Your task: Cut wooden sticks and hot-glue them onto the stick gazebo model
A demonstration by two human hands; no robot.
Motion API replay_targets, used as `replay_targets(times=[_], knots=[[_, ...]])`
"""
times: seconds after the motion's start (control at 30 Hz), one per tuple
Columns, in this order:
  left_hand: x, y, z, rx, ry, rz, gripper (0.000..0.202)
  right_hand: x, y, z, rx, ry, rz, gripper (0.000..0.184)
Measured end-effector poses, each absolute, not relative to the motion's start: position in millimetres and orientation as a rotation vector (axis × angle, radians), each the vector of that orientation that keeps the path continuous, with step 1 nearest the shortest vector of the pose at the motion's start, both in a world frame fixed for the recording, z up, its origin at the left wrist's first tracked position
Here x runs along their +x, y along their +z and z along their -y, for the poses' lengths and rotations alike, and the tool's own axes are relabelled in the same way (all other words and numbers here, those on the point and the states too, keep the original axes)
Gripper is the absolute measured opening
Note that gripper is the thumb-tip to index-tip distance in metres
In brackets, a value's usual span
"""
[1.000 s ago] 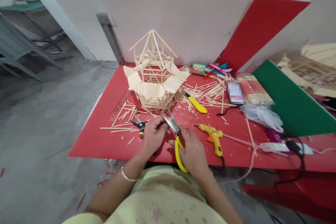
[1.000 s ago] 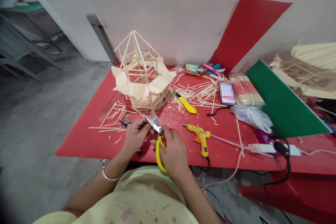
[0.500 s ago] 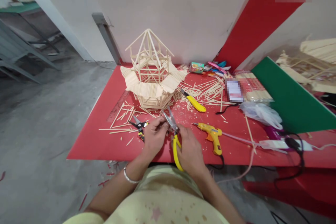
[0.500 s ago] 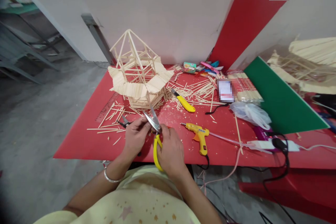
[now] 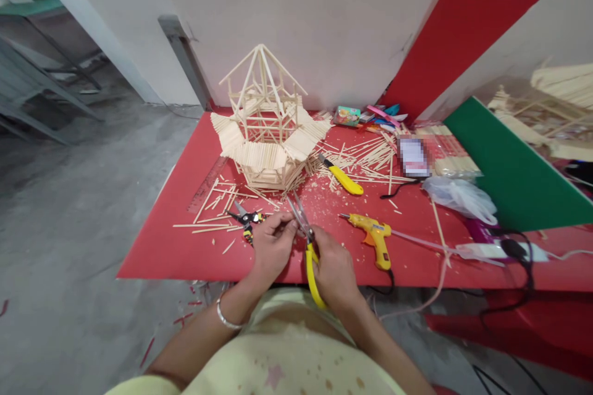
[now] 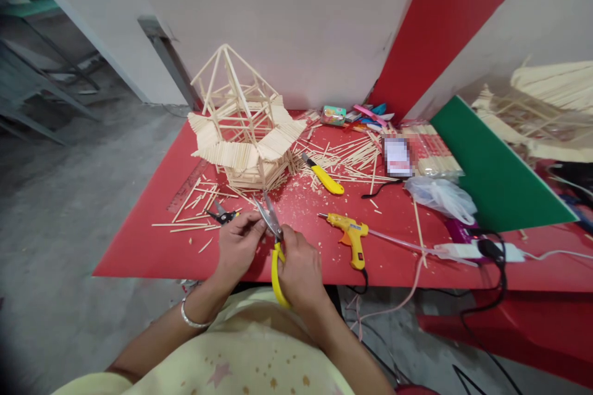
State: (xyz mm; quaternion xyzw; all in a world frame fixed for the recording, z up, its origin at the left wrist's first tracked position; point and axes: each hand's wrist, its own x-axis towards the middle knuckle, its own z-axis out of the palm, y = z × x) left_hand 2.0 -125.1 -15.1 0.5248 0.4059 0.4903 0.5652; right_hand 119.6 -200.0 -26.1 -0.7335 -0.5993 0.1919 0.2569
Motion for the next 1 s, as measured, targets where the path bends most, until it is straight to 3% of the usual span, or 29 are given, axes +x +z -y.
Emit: replay_targets(times=[0.53, 0.83, 1.0], knots=[[6, -22, 131, 1.027, 0.982, -0.982, 0.021, 122, -32, 214, -1.971, 0.576, 1.552, 0.038], [4, -19, 135, 1.134, 0.999, -0.980, 0.013, 121, -27, 214, -2.144, 0.346, 1.642, 0.038], [6, -24, 138, 1.058, 0.936, -0.981, 0.019, 121, -38, 223, -2.246, 0.249, 1.626, 0.032]])
